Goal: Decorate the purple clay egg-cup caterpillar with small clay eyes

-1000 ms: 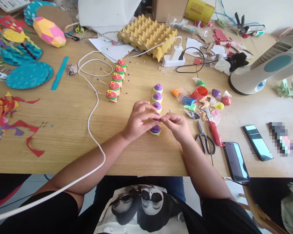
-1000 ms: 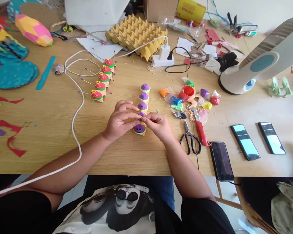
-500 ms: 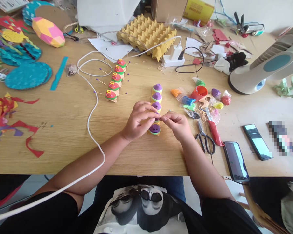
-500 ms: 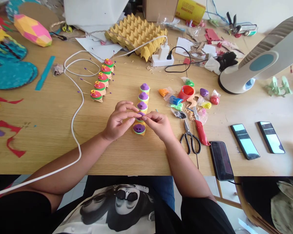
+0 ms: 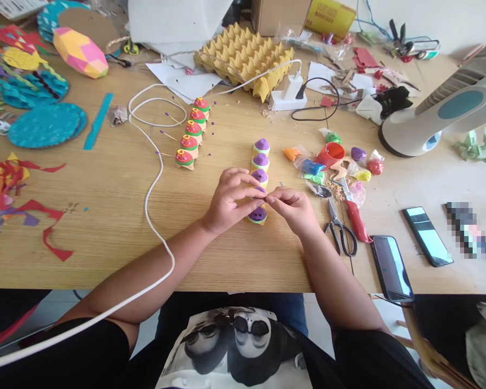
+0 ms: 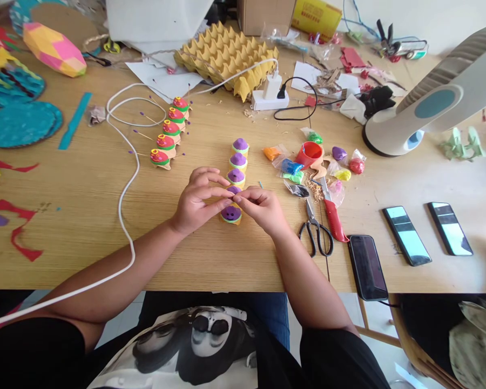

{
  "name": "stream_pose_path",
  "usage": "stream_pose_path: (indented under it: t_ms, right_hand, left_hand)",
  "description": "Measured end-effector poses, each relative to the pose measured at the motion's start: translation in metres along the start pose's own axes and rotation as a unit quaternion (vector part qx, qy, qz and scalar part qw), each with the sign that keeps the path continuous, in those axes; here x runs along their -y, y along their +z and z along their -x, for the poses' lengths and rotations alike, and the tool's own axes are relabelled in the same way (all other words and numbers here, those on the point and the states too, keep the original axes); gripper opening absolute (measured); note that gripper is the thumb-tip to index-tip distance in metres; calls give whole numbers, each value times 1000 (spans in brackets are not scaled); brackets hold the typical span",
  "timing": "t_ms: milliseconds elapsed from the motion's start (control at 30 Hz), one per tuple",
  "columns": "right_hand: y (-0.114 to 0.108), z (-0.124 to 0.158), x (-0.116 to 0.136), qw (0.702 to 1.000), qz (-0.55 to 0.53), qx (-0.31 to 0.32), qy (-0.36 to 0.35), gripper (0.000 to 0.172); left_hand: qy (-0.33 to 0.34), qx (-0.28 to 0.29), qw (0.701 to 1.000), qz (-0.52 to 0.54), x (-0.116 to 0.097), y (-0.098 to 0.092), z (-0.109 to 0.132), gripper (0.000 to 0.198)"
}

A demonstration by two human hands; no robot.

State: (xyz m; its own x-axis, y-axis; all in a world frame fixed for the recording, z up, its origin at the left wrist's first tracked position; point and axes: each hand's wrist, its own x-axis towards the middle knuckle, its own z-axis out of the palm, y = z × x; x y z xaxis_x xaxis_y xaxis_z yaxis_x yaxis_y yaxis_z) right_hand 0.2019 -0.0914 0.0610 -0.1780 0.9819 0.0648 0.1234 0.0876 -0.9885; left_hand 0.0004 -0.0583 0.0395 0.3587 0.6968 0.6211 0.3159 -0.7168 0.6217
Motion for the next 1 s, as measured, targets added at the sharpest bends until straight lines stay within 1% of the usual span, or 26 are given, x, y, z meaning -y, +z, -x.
stream_pose_path:
  t_ms: [200, 300, 500, 700, 867, 1000]
  right_hand:
    - [0, 1, 0, 1000, -2, 10, -2, 35]
    - [0, 1, 0, 1000, -10, 15, -4, 37]
    - [1, 0, 0, 1000, -2, 13, 1, 40]
    - [1, 0, -1, 1000, 4, 17, -10, 43]
    - [1, 1, 0, 999, 21, 24, -14, 43]
    - [1, 1, 3, 999, 23, 24, -13, 50]
  left_hand:
    - [7, -10, 1000, -2, 0, 0, -1, 10]
    - [12, -16, 1000, 5, -1, 0, -1, 9]
    - [-11, -3, 1000, -17, -1, 0, -1, 13]
    - [-3, -7, 1000, -9, -1, 1, -1, 11]
    - [-3, 1, 1000, -16, -1, 0, -1, 12]
    - [10, -14, 1000, -8, 1, 1, -1, 9]
